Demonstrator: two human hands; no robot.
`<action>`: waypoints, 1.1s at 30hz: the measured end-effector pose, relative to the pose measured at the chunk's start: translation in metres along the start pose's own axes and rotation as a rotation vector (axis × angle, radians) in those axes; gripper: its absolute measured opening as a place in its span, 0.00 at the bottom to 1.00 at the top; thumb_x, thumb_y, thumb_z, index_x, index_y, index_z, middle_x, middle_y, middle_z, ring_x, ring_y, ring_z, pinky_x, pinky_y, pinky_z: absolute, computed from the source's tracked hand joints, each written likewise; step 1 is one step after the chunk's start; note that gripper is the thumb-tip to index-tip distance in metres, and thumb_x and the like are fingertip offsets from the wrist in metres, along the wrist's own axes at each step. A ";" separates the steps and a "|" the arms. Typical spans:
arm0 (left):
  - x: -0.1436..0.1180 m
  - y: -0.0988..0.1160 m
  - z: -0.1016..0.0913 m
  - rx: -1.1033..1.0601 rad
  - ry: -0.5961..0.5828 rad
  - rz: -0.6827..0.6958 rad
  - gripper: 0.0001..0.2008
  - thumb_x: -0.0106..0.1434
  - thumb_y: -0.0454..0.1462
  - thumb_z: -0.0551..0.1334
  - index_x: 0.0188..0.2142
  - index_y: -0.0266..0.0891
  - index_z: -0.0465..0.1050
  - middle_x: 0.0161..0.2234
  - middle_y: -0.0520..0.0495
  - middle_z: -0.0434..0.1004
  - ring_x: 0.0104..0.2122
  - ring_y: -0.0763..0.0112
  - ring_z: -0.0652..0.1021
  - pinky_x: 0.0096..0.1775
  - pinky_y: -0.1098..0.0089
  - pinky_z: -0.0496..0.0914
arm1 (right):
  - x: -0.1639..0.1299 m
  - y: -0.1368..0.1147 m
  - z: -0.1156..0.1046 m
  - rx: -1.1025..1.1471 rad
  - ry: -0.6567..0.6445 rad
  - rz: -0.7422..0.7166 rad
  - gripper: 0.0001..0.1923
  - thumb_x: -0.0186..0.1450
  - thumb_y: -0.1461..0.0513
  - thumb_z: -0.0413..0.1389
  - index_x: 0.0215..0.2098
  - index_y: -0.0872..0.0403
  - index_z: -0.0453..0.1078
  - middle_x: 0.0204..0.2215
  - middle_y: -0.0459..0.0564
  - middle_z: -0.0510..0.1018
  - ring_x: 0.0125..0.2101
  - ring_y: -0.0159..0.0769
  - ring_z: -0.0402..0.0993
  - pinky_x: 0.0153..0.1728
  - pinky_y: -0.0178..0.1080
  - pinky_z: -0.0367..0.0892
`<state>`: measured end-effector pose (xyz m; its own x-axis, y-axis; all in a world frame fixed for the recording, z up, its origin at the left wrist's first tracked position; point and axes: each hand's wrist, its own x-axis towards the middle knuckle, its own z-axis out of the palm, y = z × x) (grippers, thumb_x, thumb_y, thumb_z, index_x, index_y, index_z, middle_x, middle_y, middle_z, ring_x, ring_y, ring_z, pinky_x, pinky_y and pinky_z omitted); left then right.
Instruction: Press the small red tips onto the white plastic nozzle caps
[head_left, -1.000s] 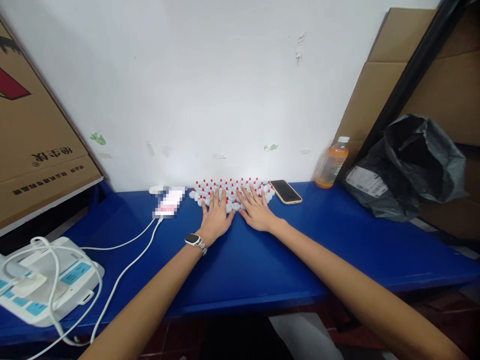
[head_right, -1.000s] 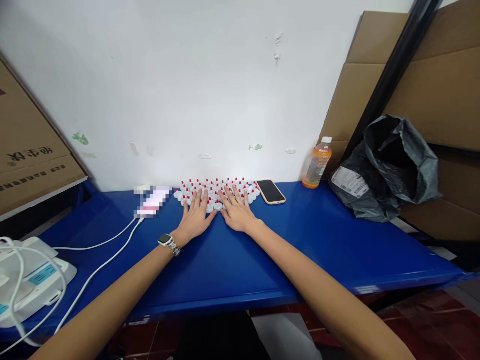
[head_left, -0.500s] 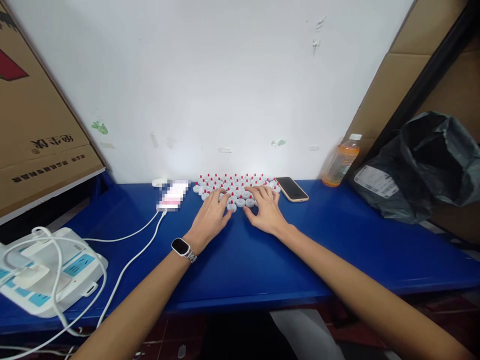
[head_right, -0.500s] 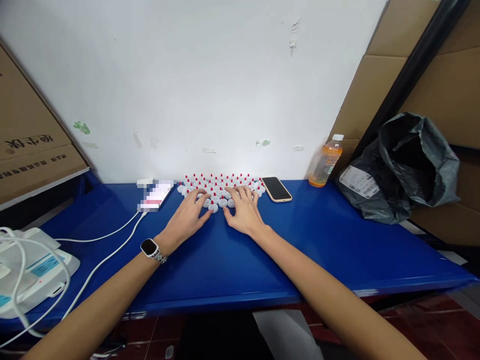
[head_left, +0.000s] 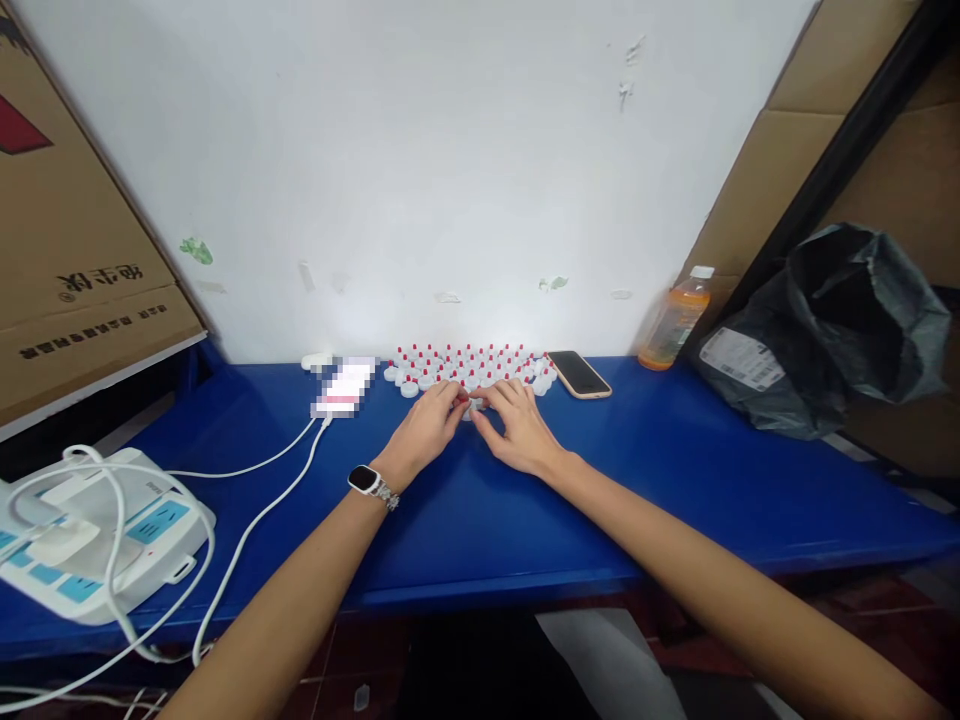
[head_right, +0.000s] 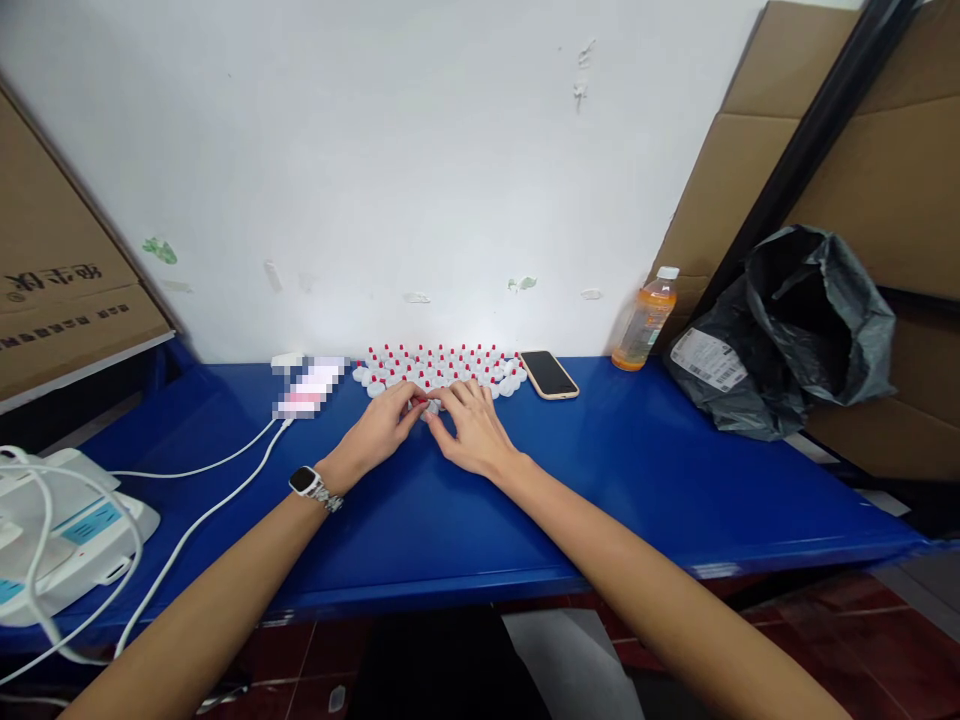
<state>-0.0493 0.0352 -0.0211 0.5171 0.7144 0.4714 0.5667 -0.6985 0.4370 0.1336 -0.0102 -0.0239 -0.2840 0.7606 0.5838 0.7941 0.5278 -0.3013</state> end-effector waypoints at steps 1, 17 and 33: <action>-0.001 0.000 0.000 -0.130 0.008 -0.015 0.08 0.71 0.40 0.53 0.41 0.39 0.68 0.35 0.47 0.74 0.34 0.67 0.74 0.39 0.66 0.70 | 0.000 0.000 0.001 0.016 -0.007 -0.010 0.17 0.71 0.55 0.49 0.54 0.52 0.68 0.48 0.55 0.75 0.50 0.45 0.65 0.52 0.48 0.60; -0.015 0.027 -0.005 -0.072 -0.035 0.085 0.15 0.76 0.43 0.42 0.34 0.42 0.57 0.31 0.51 0.65 0.31 0.69 0.69 0.36 0.67 0.62 | -0.006 -0.018 0.002 1.152 -0.124 0.353 0.10 0.68 0.52 0.51 0.42 0.48 0.57 0.20 0.36 0.64 0.23 0.30 0.59 0.28 0.34 0.55; -0.002 0.033 0.019 -0.533 0.066 -0.095 0.20 0.72 0.50 0.49 0.33 0.38 0.65 0.29 0.51 0.69 0.30 0.71 0.69 0.35 0.71 0.65 | -0.003 -0.011 -0.005 0.521 0.061 0.181 0.11 0.74 0.54 0.42 0.39 0.50 0.59 0.26 0.41 0.67 0.25 0.32 0.63 0.32 0.37 0.58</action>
<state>-0.0199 0.0115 -0.0222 0.4282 0.7834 0.4504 0.1962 -0.5671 0.7999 0.1290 -0.0203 -0.0186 -0.1233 0.8414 0.5262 0.4518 0.5197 -0.7251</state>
